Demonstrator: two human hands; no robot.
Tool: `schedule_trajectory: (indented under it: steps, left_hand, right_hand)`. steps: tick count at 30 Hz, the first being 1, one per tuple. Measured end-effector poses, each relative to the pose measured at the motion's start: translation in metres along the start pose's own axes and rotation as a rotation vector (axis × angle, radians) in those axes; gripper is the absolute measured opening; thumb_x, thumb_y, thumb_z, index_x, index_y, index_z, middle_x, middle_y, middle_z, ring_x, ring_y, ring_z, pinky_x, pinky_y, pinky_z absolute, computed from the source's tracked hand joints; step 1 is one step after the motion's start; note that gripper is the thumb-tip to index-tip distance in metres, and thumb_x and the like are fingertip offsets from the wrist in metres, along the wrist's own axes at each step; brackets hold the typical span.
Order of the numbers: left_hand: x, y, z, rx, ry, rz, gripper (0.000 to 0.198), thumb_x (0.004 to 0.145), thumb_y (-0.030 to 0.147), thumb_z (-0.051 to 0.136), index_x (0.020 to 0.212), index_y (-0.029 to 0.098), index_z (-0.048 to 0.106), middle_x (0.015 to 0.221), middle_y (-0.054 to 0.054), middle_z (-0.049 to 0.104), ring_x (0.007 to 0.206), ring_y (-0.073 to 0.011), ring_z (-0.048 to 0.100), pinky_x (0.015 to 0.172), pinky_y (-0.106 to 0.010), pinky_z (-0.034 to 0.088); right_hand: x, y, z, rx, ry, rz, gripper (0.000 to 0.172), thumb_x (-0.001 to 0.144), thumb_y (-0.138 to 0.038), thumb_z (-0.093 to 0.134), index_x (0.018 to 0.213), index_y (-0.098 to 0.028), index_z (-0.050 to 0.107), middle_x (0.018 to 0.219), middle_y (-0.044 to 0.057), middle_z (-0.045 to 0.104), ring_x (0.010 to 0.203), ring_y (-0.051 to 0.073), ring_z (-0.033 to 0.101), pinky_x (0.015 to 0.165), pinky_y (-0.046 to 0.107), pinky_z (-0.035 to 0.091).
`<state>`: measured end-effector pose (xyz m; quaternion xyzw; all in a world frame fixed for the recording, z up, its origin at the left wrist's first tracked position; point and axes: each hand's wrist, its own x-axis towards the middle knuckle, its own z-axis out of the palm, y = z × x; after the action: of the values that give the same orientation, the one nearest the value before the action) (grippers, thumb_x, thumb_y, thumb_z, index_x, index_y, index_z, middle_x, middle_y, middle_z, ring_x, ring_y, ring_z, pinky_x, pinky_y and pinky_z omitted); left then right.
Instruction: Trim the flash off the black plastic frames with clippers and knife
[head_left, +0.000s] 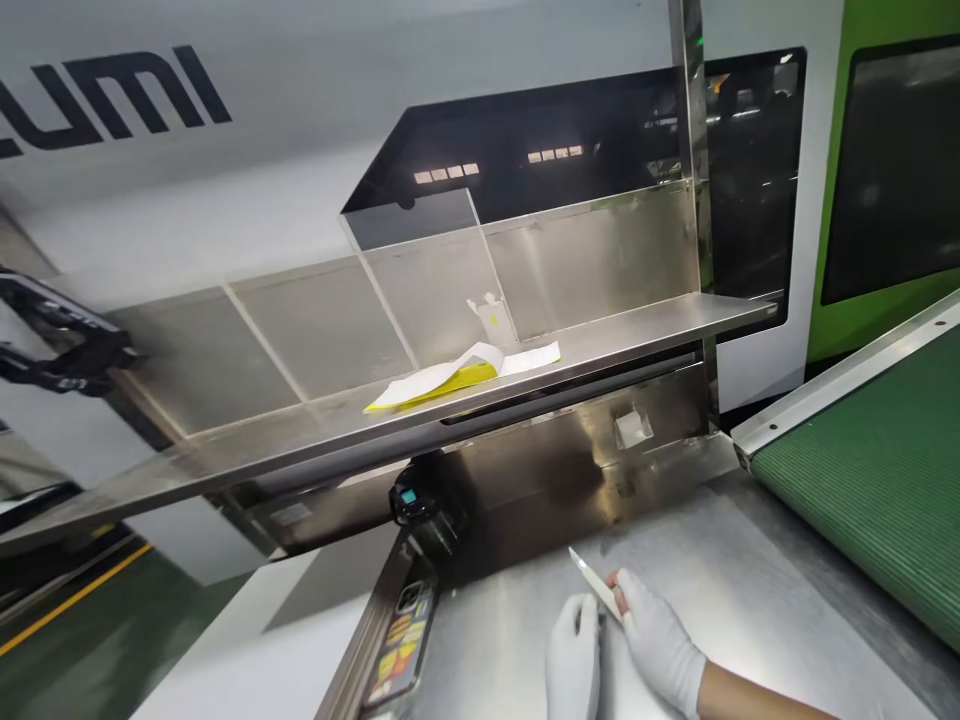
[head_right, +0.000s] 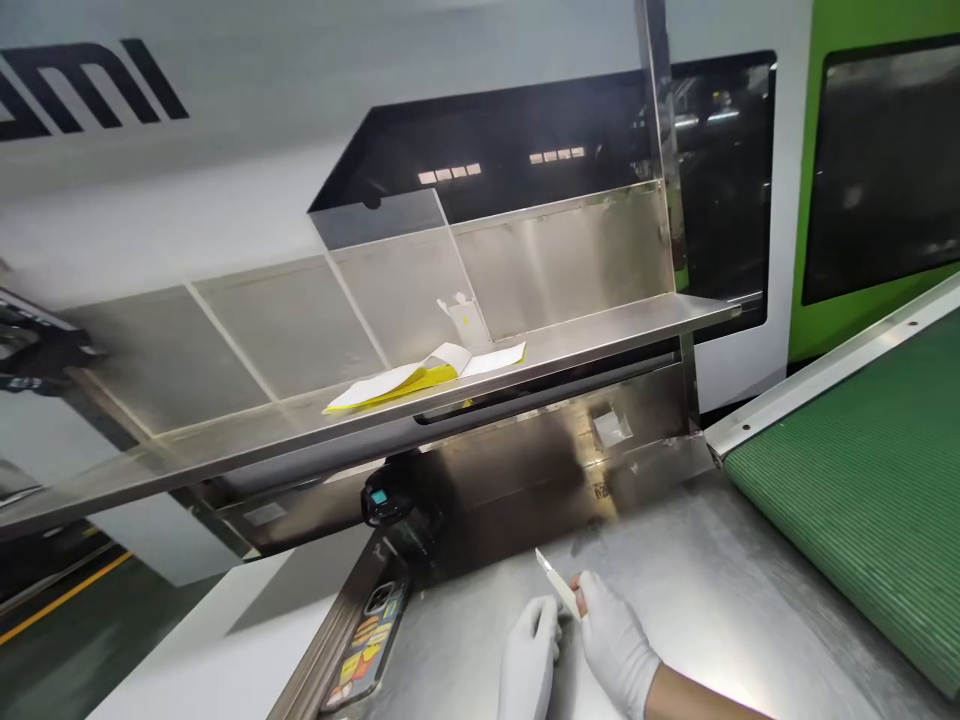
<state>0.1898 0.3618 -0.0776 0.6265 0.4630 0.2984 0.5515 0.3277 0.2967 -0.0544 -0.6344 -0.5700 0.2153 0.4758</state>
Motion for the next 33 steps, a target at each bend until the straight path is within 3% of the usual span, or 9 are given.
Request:
schedule_trajectory:
  steps: [3,5,9,13,15,19,23,29,33]
  left_hand:
    - [-0.005,0.014,-0.001,-0.167,-0.019,0.017,0.065,0.096,0.068,0.055,0.13,0.013,0.061,0.114,-0.015,0.067,0.101,-0.0267,0.064,0.091,-0.037,0.051]
    - [-0.008,0.025,-0.001,-0.299,-0.042,0.039,0.074,0.095,0.072,0.059,0.138,0.012,0.057,0.12,-0.016,0.066,0.104,-0.0259,0.065,0.093,-0.036,0.051]
    - [-0.012,0.042,-0.004,-0.465,-0.043,0.061,0.07,0.094,0.069,0.066,0.131,0.01,0.057,0.118,-0.014,0.064,0.106,-0.0221,0.062,0.094,-0.031,0.05]
    - [-0.01,0.042,-0.008,-0.525,-0.044,0.081,0.066,0.091,0.066,0.072,0.122,0.009,0.057,0.111,-0.013,0.064,0.098,-0.0194,0.06,0.087,-0.03,0.05]
    - [-0.008,0.039,-0.01,-0.52,-0.033,0.08,0.069,0.088,0.069,0.073,0.118,0.01,0.056,0.103,-0.011,0.063,0.09,-0.0184,0.06,0.08,-0.03,0.05]
    - [-0.003,0.034,-0.012,-0.469,0.017,0.069,0.064,0.087,0.074,0.072,0.09,0.012,0.053,0.08,-0.005,0.056,0.071,-0.014,0.05,0.067,-0.028,0.043]
    - [-0.001,0.032,-0.014,-0.449,0.102,0.048,0.065,0.084,0.076,0.071,0.078,0.014,0.052,0.072,-0.004,0.054,0.067,-0.0142,0.048,0.065,-0.028,0.04]
    - [0.001,0.036,-0.018,-0.49,0.214,-0.018,0.064,0.073,0.076,0.074,0.075,0.014,0.054,0.068,-0.004,0.053,0.065,-0.0153,0.047,0.063,-0.028,0.037]
    - [0.001,0.041,-0.024,-0.514,0.318,-0.046,0.069,0.065,0.077,0.078,0.077,0.012,0.062,0.07,-0.005,0.054,0.066,-0.0152,0.047,0.062,-0.028,0.037]
  right_hand:
    - [0.001,0.001,-0.004,0.139,0.034,-0.054,0.03,0.116,-0.039,0.034,0.11,-0.02,0.057,0.096,0.006,0.066,0.086,0.03,0.065,0.078,0.038,0.047]
    - [0.001,0.004,-0.005,0.152,-0.006,-0.072,0.033,0.119,-0.039,0.033,0.11,-0.019,0.058,0.094,0.005,0.065,0.084,0.028,0.063,0.078,0.037,0.044]
    - [0.0,0.008,-0.006,0.172,-0.085,-0.083,0.038,0.122,-0.044,0.034,0.111,-0.019,0.06,0.096,0.003,0.065,0.086,0.026,0.063,0.079,0.034,0.043]
    - [0.0,0.005,-0.008,0.177,-0.164,-0.09,0.02,0.115,-0.038,0.053,0.122,-0.022,0.062,0.105,-0.001,0.066,0.091,0.022,0.063,0.082,0.028,0.044]
    - [0.0,0.006,-0.008,0.126,-0.189,-0.095,0.02,0.114,-0.037,0.054,0.121,-0.022,0.065,0.107,-0.001,0.068,0.094,0.022,0.064,0.083,0.028,0.044]
    - [-0.001,0.014,-0.005,0.063,-0.216,-0.083,0.043,0.119,-0.047,0.039,0.093,-0.02,0.059,0.08,0.002,0.062,0.073,0.025,0.062,0.067,0.031,0.043]
    - [-0.001,0.017,-0.004,0.072,-0.262,-0.017,0.045,0.118,-0.051,0.037,0.092,-0.02,0.056,0.067,0.0,0.058,0.056,0.024,0.059,0.056,0.031,0.041]
    - [0.003,0.013,-0.009,0.066,-0.31,-0.04,0.054,0.113,-0.054,0.037,0.099,-0.015,0.07,0.089,0.008,0.067,0.084,0.03,0.065,0.07,0.033,0.043]
    - [0.005,0.012,-0.01,0.076,-0.329,-0.033,0.052,0.111,-0.052,0.039,0.099,-0.014,0.073,0.088,0.006,0.068,0.083,0.029,0.065,0.072,0.033,0.044]
